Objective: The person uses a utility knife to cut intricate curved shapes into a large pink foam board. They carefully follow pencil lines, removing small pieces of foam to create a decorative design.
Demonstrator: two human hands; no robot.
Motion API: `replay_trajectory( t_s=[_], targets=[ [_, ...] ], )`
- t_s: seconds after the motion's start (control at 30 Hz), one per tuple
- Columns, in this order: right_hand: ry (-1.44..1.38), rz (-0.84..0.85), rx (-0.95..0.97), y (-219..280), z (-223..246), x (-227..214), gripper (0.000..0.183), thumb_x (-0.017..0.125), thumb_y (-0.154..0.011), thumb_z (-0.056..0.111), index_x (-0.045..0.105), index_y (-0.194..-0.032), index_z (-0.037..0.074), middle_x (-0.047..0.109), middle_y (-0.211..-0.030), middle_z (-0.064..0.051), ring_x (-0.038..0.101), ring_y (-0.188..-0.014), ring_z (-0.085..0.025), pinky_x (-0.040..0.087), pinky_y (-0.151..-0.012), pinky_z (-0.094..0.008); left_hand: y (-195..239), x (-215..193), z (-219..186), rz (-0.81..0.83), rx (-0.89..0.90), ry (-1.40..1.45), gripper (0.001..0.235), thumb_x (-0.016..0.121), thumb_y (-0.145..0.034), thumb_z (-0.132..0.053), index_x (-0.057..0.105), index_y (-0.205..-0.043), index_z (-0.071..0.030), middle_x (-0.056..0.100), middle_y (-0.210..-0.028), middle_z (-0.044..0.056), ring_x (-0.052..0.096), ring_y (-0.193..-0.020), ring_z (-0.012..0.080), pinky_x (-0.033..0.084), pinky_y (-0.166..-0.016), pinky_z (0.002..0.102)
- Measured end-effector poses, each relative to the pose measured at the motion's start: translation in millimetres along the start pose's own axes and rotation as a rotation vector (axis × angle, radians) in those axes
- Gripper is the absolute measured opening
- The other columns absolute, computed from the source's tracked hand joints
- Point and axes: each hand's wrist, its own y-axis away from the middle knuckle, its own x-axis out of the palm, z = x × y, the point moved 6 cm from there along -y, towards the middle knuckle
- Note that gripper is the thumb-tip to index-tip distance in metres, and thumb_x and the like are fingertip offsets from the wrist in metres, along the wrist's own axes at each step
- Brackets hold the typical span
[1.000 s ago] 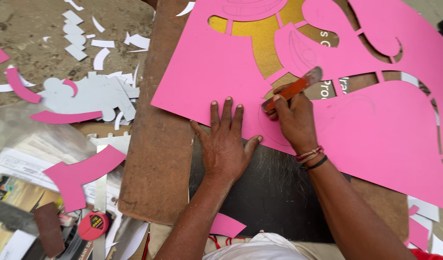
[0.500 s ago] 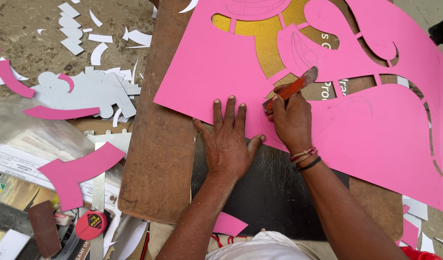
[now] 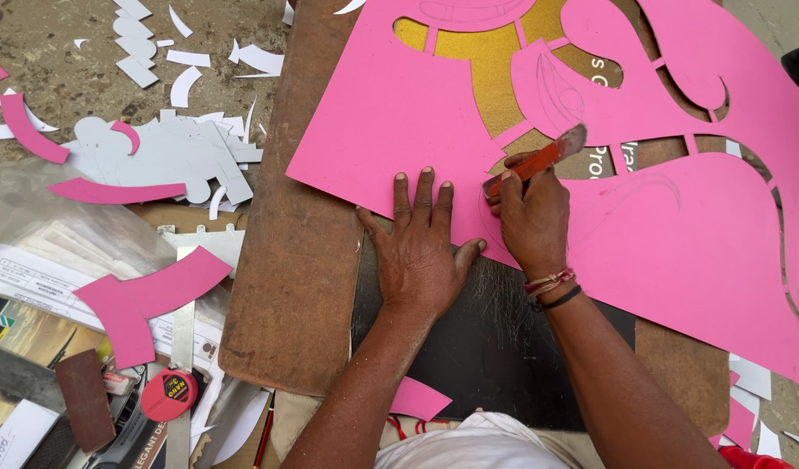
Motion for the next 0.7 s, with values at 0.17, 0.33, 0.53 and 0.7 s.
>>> replay_trajectory(
  t_s=[0.17,0.33,0.53,0.7],
  targets=[
    [0.050,0.095,0.009,-13,0,1,0.018,0.050,-0.104,0.010,0.058,-0.106,-0.006,0.073,-0.080,-0.012,0.073,-0.064,-0.016,0.061,-0.058,-0.030,-2,5,1,0.008,-0.004,-0.018,0.086,0.064,-0.086,-0.064,0.042,-0.152,-0.013,0.026,-0.164,0.013,0.013,-0.154,0.0355,0.004,-0.110,0.083],
    [-0.037,0.167,0.110,-16,2,1,0.017,0.048,-0.104,0.009,0.058,-0.108,-0.004,0.070,-0.079,-0.011,0.070,-0.063,-0.015,0.060,-0.059,-0.029,-3,2,0,0.070,-0.031,-0.037,0.091,0.065,-0.084,-0.066,0.038,-0.154,-0.014,0.023,-0.166,0.011,0.011,-0.155,0.0333,0.004,-0.111,0.083],
    [-0.102,0.195,0.135,-8,0,2,0.018,0.047,-0.104,0.008,0.058,-0.111,-0.005,0.070,-0.082,-0.012,0.068,-0.065,-0.014,0.059,-0.060,-0.029,-5,6,0,0.075,-0.048,-0.026,0.091,0.066,-0.084,-0.065,0.038,-0.154,-0.015,0.021,-0.166,0.010,0.009,-0.155,0.0325,0.005,-0.110,0.084],
    [-0.101,0.233,0.120,-8,-3,2,0.020,0.046,-0.104,0.009,0.060,-0.111,-0.005,0.071,-0.083,-0.011,0.069,-0.066,-0.014,0.060,-0.062,-0.028,-4,10,1,0.049,-0.036,-0.023,0.092,0.066,-0.084,-0.066,0.038,-0.154,-0.014,0.020,-0.167,0.011,0.008,-0.155,0.0333,0.005,-0.110,0.084]
  ],
)
